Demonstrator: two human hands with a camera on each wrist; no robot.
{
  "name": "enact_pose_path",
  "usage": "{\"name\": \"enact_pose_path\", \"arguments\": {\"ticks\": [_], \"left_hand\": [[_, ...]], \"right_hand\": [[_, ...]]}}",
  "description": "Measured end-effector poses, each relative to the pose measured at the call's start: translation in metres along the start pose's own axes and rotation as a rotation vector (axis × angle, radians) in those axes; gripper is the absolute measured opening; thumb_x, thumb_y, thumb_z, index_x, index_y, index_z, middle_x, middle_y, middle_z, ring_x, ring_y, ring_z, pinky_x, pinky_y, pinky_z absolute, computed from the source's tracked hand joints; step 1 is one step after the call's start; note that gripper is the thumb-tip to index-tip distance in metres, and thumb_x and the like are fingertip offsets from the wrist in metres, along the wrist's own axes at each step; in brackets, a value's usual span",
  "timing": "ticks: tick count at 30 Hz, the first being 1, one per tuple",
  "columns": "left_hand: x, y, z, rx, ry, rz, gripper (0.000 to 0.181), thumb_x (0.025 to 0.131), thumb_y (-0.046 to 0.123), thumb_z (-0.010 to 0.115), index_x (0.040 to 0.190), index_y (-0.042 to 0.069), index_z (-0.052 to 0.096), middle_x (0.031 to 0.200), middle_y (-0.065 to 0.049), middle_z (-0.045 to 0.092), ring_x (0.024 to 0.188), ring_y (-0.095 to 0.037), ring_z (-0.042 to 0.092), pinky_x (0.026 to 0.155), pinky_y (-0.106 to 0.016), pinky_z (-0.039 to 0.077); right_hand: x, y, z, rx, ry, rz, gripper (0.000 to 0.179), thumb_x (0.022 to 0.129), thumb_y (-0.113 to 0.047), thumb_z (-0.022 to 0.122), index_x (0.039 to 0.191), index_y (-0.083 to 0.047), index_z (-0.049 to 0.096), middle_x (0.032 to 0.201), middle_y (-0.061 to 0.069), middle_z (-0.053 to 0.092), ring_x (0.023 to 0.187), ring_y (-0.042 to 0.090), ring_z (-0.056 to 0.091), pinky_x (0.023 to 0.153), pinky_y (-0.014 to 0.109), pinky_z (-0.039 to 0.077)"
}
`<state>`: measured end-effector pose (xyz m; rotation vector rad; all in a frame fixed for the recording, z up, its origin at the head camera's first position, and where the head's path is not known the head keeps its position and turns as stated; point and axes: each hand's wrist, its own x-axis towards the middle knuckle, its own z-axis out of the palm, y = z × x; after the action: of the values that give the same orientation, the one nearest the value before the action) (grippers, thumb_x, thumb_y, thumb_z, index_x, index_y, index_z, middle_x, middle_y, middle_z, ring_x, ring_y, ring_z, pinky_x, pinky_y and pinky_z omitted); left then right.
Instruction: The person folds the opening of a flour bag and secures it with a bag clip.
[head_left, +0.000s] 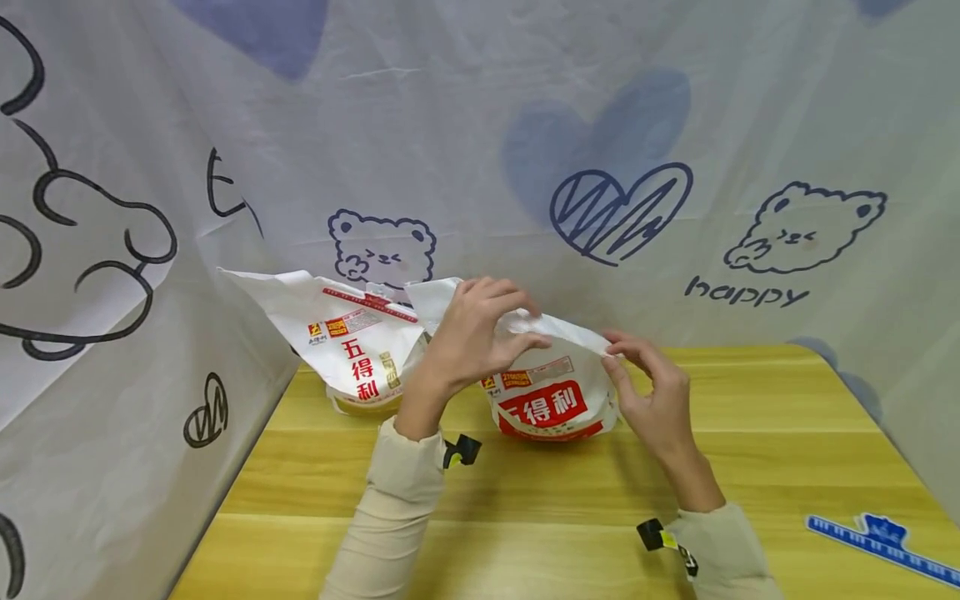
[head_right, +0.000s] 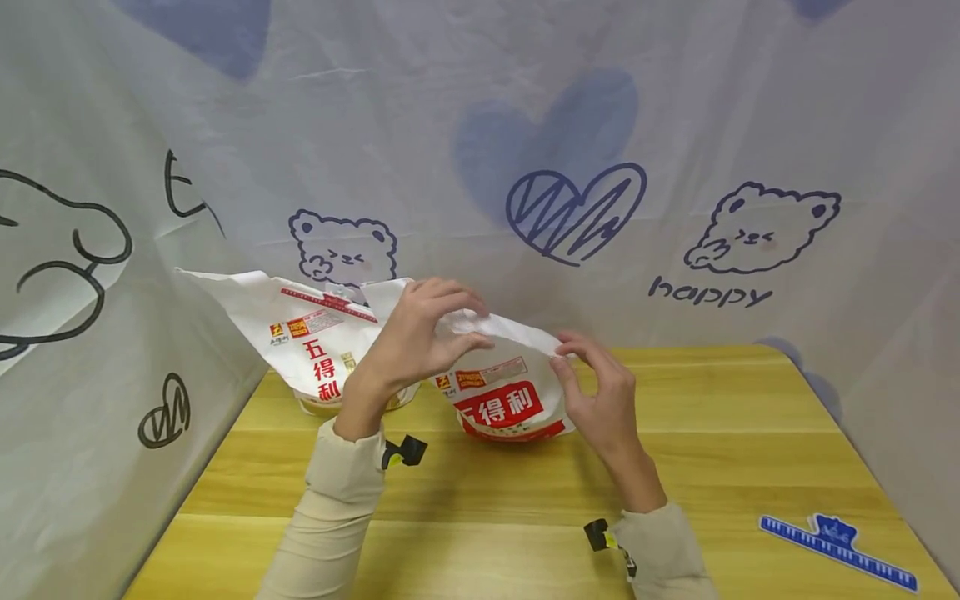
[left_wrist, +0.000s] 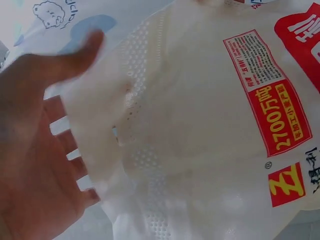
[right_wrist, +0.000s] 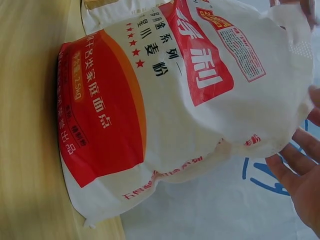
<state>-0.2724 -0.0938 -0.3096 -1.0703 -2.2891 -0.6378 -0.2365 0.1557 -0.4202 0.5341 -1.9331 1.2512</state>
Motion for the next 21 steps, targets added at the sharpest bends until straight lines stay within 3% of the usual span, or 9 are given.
{"name": "enact_pose_path", "arguments": {"ticks": [1,3,7,12,16,21], "left_hand": [[-0.001,0.001,-0.001,-0.003,-0.020,-0.010,0.024,0.087,0.035,0.082,0.100,0.017,0.076,0.111,0.001,0.073,0.109,-0.021,0.063,0.107,-0.044,0.038],[-0.002,0.001,-0.002,0.001,-0.051,-0.029,0.030,0.091,0.044,0.076,0.105,0.017,0.076,0.114,0.001,0.073,0.113,-0.021,0.063,0.114,-0.045,0.033],[-0.002,-0.001,0.000,0.030,-0.076,-0.056,0.026,0.097,0.033,0.070,0.114,0.013,0.075,0.118,-0.002,0.073,0.116,-0.023,0.063,0.120,-0.045,0.027],[-0.004,-0.008,0.004,0.076,-0.033,-0.090,0.033,0.091,0.028,0.079,0.117,0.010,0.074,0.117,-0.006,0.073,0.116,-0.025,0.063,0.125,-0.047,0.017],[-0.006,-0.013,0.008,0.087,0.014,-0.092,0.033,0.087,0.028,0.082,0.113,0.009,0.075,0.113,-0.005,0.074,0.112,-0.025,0.064,0.125,-0.048,0.016],[-0.006,-0.016,0.012,0.064,0.037,-0.083,0.026,0.087,0.018,0.082,0.109,0.007,0.075,0.108,-0.005,0.075,0.108,-0.025,0.065,0.122,-0.047,0.025]], "right_hand": [[0.000,-0.002,0.000,-0.002,-0.006,0.004,0.017,0.089,0.012,0.070,0.103,0.003,0.069,0.122,0.019,0.071,0.113,0.038,0.067,0.101,0.019,0.047],[0.002,-0.009,0.000,-0.010,-0.011,0.012,0.014,0.090,0.011,0.069,0.103,0.005,0.068,0.121,0.021,0.071,0.112,0.039,0.067,0.102,0.019,0.047],[0.007,-0.027,0.001,-0.009,0.004,0.015,0.014,0.091,0.012,0.068,0.104,0.009,0.067,0.114,0.025,0.071,0.106,0.039,0.068,0.100,0.019,0.048],[0.012,-0.034,0.004,-0.020,0.004,0.032,0.024,0.087,0.012,0.072,0.111,0.011,0.067,0.109,0.025,0.071,0.102,0.039,0.068,0.098,0.018,0.048],[0.012,-0.022,0.007,-0.022,-0.008,0.073,0.026,0.087,0.007,0.075,0.112,0.007,0.069,0.110,0.018,0.071,0.101,0.029,0.067,0.096,0.023,0.052],[0.008,0.006,0.011,-0.015,-0.012,0.115,0.021,0.091,-0.001,0.075,0.112,-0.001,0.073,0.108,0.009,0.071,0.095,0.015,0.063,0.088,0.017,0.052]]}}
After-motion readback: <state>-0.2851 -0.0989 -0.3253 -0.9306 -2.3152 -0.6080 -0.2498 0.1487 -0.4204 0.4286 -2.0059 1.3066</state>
